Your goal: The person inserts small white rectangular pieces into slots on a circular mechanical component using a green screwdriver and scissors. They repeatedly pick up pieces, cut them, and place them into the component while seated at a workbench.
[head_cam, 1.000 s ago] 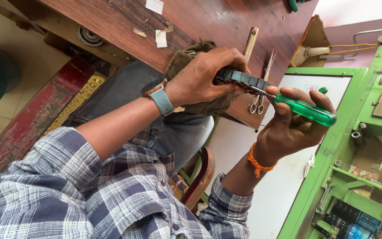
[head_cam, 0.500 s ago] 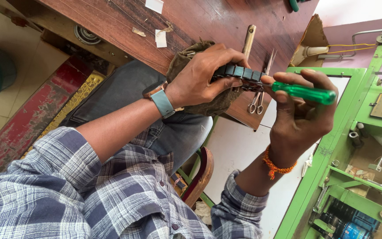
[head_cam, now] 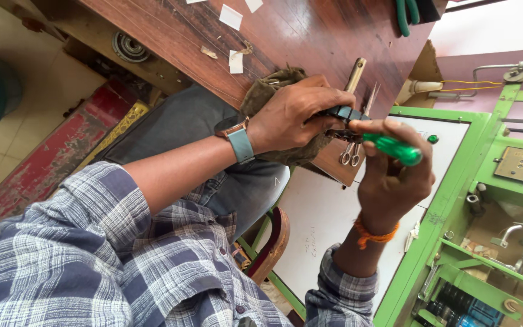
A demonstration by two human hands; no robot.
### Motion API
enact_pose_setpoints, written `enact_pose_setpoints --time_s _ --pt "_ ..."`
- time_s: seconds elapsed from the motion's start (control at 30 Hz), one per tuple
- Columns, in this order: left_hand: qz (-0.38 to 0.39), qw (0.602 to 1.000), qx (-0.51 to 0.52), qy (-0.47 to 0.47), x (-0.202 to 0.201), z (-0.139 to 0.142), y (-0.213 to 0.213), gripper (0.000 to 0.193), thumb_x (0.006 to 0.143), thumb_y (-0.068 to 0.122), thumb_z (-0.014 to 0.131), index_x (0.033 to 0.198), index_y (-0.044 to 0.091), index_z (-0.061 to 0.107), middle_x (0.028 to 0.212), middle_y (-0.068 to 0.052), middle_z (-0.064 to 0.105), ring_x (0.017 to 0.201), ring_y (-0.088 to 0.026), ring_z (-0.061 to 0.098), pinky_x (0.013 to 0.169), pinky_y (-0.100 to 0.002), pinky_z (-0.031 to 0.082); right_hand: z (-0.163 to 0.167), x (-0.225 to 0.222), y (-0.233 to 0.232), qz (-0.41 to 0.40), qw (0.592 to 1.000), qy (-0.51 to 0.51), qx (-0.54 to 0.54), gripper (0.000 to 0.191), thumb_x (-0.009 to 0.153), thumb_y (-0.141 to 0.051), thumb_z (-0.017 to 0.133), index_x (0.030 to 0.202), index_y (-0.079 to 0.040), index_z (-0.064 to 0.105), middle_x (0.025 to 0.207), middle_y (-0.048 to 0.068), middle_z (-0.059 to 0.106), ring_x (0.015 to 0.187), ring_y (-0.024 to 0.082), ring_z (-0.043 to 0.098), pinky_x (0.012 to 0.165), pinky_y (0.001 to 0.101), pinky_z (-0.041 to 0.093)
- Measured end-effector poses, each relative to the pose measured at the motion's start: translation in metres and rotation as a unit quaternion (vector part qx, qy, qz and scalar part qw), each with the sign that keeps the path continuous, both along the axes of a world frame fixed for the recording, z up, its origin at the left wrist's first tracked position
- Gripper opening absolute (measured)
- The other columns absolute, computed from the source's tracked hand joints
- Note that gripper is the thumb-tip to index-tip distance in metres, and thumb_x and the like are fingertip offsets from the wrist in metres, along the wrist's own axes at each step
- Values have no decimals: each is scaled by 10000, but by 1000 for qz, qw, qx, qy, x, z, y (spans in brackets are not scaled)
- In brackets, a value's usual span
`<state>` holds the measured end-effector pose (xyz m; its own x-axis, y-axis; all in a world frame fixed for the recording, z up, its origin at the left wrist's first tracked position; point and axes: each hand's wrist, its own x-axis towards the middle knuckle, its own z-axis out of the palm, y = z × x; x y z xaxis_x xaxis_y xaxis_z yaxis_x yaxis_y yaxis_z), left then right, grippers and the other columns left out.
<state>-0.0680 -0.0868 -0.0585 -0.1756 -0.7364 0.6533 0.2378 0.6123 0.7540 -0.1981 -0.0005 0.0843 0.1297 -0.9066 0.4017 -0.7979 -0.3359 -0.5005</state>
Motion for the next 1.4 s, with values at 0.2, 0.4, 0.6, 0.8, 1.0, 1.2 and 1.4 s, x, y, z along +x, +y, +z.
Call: enact_pose_setpoints --time_s 0.2,0.4,0.6,0.8,1.0,1.2,1.4 --pt "-11 1000 -1 11 1 -3 -4 437 945 113 767 1335 86 571 1043 -79 657 985 -289 619 877 -412 526 -1 -16 -6 -10 999 -53 1 287 1169 23 632 1393 23 452 1186 174 726 1074 235 760 879 249 597" --pt "-19 1000 0 -10 2 -2 -1 424 962 108 741 1331 97 531 1080 -78 623 1034 -295 596 922 -419 509 -18 -18 3 -13 996 -79 -47 270 1173 -25 663 1358 5 470 1154 202 724 1039 303 762 921 306 614" --pt "-2 1000 -11 8 0 -3 -2 385 995 136 731 1315 113 517 1089 -85 594 1050 -308 592 941 -436 491 -8 -37 14 -40 943 -312 -111 442 1108 -112 728 1451 -46 457 1138 195 712 966 308 773 808 371 679" --pt "-26 1000 -9 -12 1 -5 -3 375 1013 157 746 1319 117 532 1095 -70 615 1061 -299 599 943 -426 492 -29 -56 2 -37 924 -373 -73 498 1094 -127 756 1461 -8 440 1154 200 707 956 315 759 814 373 668" --pt "-28 999 -16 7 15 13 -2 454 953 202 780 1314 99 526 1103 -77 622 1077 -298 628 945 -430 494 -32 -40 1 -48 945 -315 -71 518 1095 -145 756 1470 25 441 1143 211 712 967 307 773 854 397 692" --pt "-3 994 4 -108 11 35 0 304 909 197 787 1163 118 639 1039 -77 676 990 -317 651 810 -443 515 -28 -30 6 -50 973 -219 -50 438 1140 -125 730 1430 43 448 1171 230 717 1031 311 781 902 381 690" --pt "11 993 45 -108 6 43 4 228 930 162 761 1122 129 643 974 -72 678 985 -300 654 792 -448 508 -40 -13 8 -30 969 -218 -112 325 1159 -103 690 1338 24 450 1161 219 703 1052 293 761 909 369 696"
